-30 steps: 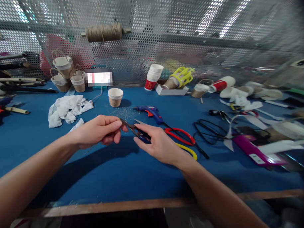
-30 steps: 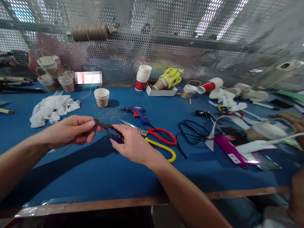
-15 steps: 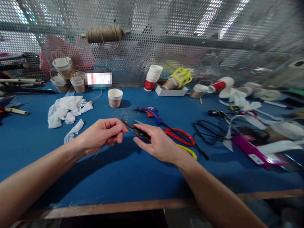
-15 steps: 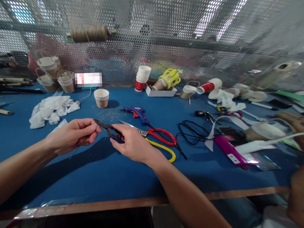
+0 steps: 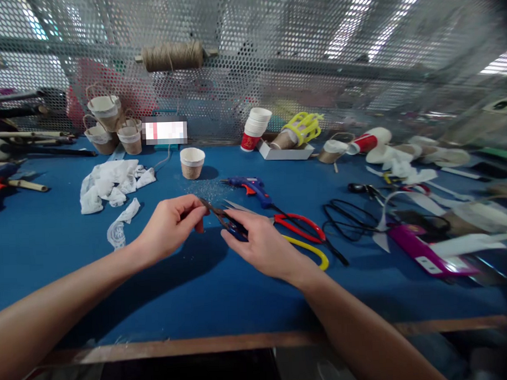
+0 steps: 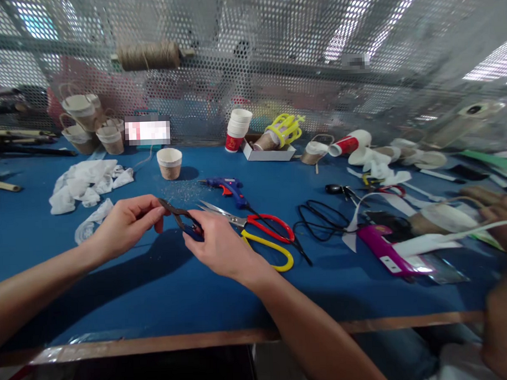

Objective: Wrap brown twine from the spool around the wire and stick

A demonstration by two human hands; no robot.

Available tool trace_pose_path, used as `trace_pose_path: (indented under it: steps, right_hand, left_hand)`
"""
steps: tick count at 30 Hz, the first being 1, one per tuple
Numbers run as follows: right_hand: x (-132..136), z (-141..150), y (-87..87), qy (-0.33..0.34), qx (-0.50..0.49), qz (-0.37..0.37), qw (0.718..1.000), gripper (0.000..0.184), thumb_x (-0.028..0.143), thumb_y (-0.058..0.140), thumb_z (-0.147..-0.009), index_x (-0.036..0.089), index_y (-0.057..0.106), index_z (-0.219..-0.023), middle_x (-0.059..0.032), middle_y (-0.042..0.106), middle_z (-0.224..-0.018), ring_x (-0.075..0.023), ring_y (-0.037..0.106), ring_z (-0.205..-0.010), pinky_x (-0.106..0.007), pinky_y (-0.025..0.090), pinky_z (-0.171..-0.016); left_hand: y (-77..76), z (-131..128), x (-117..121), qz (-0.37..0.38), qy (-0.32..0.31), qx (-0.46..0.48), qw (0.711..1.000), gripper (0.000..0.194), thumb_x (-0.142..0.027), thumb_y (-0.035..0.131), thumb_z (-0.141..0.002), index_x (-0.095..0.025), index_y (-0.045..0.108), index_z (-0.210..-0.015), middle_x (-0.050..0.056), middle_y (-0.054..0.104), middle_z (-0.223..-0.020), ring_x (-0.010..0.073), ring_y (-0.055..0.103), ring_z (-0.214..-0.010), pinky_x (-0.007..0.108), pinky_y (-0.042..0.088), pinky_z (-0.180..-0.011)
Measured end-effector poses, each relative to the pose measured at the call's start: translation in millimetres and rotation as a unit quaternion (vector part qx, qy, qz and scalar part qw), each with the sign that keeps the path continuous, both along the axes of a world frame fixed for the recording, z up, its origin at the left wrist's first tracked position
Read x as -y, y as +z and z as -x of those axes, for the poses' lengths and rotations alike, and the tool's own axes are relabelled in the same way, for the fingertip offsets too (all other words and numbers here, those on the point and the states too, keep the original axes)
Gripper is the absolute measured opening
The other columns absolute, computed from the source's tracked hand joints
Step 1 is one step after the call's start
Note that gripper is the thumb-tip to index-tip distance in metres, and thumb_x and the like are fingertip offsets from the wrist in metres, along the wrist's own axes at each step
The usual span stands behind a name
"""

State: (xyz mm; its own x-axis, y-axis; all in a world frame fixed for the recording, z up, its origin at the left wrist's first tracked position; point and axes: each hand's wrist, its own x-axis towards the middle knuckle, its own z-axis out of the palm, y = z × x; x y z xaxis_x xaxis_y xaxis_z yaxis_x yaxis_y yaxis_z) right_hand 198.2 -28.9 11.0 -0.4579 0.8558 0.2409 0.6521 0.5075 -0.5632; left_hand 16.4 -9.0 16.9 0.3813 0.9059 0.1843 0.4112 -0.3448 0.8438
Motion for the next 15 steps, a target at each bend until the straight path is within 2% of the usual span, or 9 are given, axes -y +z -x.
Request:
trace_pose_path:
  steps: [2,4,5,7,9,11,15]
  right_hand:
    - [1,1,0.7,-0.005,0.003,0.006,1.000,0.021,0.020,0.047,-0.079,0.016,0.057,-0.097,-0.0063,0.062,-0.081,-0.0202,0.057,-0.085,-0.033,0.046,-0.076]
    - [1,0,1.4,-0.006,0.000,0.002,1.000,0.022,0.018,0.048,-0.078,0.016,0.057,-0.099,-0.0057,0.061,-0.082,-0.0197,0.057,-0.084,-0.032,0.046,-0.076]
    - [0,0,1.7,-0.004,-0.003,-0.002,1.000,0.023,0.018,0.048,-0.078,0.017,0.056,-0.100,-0.0054,0.061,-0.083,-0.0194,0.057,-0.085,-0.032,0.046,-0.076]
    - [0,-1,1.8,0.004,-0.007,-0.012,1.000,0.025,0.018,0.048,-0.078,0.018,0.055,-0.102,-0.0051,0.062,-0.085,-0.0192,0.057,-0.086,-0.032,0.045,-0.077]
    - [-2,-2,0.9,0.011,-0.005,-0.021,1.000,0.026,0.020,0.048,-0.078,0.018,0.055,-0.103,-0.0056,0.062,-0.086,-0.0196,0.057,-0.087,-0.032,0.045,-0.078]
    - [-3,-3,-1.0,0.012,0.001,-0.029,1.000,0.027,0.023,0.049,-0.078,0.017,0.055,-0.104,-0.0066,0.063,-0.088,-0.0203,0.058,-0.088,-0.033,0.046,-0.078]
    - [-4,-3,-4.7,-0.001,0.007,-0.031,0.999,0.030,0.026,0.050,-0.078,0.017,0.055,-0.107,-0.0077,0.063,-0.094,-0.0206,0.058,-0.089,-0.033,0.046,-0.077]
  left_hand:
    - [-0.3,0,-1,0.012,-0.001,0.004,1.000,0.025,-0.025,0.044,-0.080,-0.014,0.053,-0.059,-0.002,0.053,-0.056,0.0068,0.040,-0.052,0.019,0.029,-0.050]
    - [0.8,3,-5,0.102,-0.034,0.053,0.993,0.022,-0.026,0.044,-0.081,-0.014,0.054,-0.066,-0.002,0.053,-0.056,0.0057,0.036,-0.047,0.019,0.026,-0.045]
    - [1.7,5,-7,0.165,-0.060,0.090,0.980,0.021,-0.028,0.043,-0.082,-0.013,0.054,-0.071,-0.002,0.053,-0.057,0.0048,0.034,-0.044,0.018,0.024,-0.043]
    - [3.6,9,-11,0.282,-0.119,0.163,0.938,0.021,-0.030,0.042,-0.084,-0.013,0.055,-0.080,-0.002,0.053,-0.057,0.0031,0.029,-0.040,0.017,0.021,-0.040]
    - [4.5,13,-13,0.348,-0.157,0.212,0.899,0.020,-0.028,0.044,-0.083,-0.012,0.055,-0.081,-0.002,0.053,-0.056,0.0016,0.025,-0.038,0.016,0.020,-0.039]
    - [3.9,13,-13,0.370,-0.159,0.237,0.884,0.017,-0.026,0.046,-0.082,-0.011,0.055,-0.078,-0.003,0.052,-0.054,0.0005,0.023,-0.036,0.016,0.019,-0.039]
    - [0.7,7,-9,0.334,-0.099,0.254,0.903,0.015,-0.024,0.049,-0.081,-0.011,0.053,-0.074,-0.002,0.053,-0.053,0.0006,0.028,-0.037,0.015,0.019,-0.038]
